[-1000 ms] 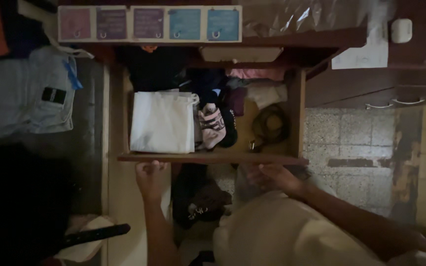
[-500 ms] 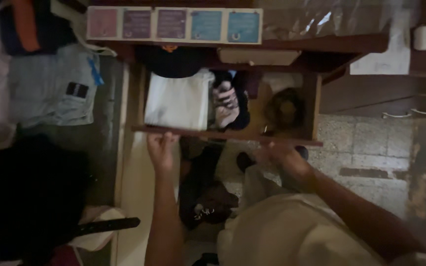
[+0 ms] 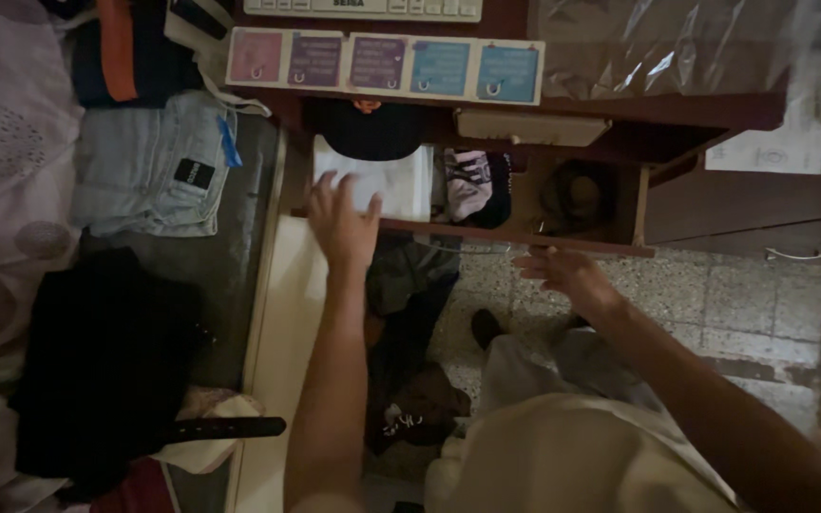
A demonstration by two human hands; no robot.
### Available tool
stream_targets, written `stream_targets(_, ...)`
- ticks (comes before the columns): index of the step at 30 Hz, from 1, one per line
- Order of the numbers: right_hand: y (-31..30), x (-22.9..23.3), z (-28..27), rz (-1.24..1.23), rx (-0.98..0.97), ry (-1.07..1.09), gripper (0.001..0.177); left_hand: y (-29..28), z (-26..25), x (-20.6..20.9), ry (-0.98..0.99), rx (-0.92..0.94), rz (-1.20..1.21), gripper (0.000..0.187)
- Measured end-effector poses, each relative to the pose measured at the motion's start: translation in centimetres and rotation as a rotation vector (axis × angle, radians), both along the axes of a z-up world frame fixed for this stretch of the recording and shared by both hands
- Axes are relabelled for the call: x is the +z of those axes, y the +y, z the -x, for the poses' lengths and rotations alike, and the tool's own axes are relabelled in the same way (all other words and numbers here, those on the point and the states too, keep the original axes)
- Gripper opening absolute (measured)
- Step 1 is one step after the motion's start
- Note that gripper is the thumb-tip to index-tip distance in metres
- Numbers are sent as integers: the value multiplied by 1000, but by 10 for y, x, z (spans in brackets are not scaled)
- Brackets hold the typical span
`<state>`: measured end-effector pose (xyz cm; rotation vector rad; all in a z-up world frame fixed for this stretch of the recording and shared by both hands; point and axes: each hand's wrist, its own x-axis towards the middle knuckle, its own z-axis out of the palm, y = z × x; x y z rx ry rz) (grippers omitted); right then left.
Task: The person picks up several items from a desk and a storage area, including papers, a notebook, and various articles of clothing, then folds the clothes and places the items into a drawer and onto a shelf.
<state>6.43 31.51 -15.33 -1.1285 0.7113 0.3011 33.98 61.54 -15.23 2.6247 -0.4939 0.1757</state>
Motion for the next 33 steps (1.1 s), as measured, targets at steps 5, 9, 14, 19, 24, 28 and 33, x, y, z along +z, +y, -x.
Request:
stream_targets(5, 1, 9, 0, 22, 9, -6, 72, -27, -61, -40, 221, -160, -297, 93)
stream_targets(9, 8, 11, -6, 45, 111, 19, 74, -42, -101, -119, 527, -281, -304, 109)
stream_targets(14, 25, -16, -32, -51, 149, 10, 79, -44, -123, -151, 527, -482, -248, 111)
stream_targets(19, 57, -60, -48, -292, 119, -282, 77, -28, -91, -100, 406, -415, -273, 82)
stream_targets(24, 80, -94, -75, -57, 144, -178, 61, -20, -53, -33, 42, -521, -67, 61)
stream_targets(28, 95, -56, -94, -43, 33, -40, 52, -25, -47, -12, 17, -514, -60, 59)
stream_targets(33, 74, -70, -124, -12, -20, -116, 54, -25, -32, -3, -15, -428, -46, 48)
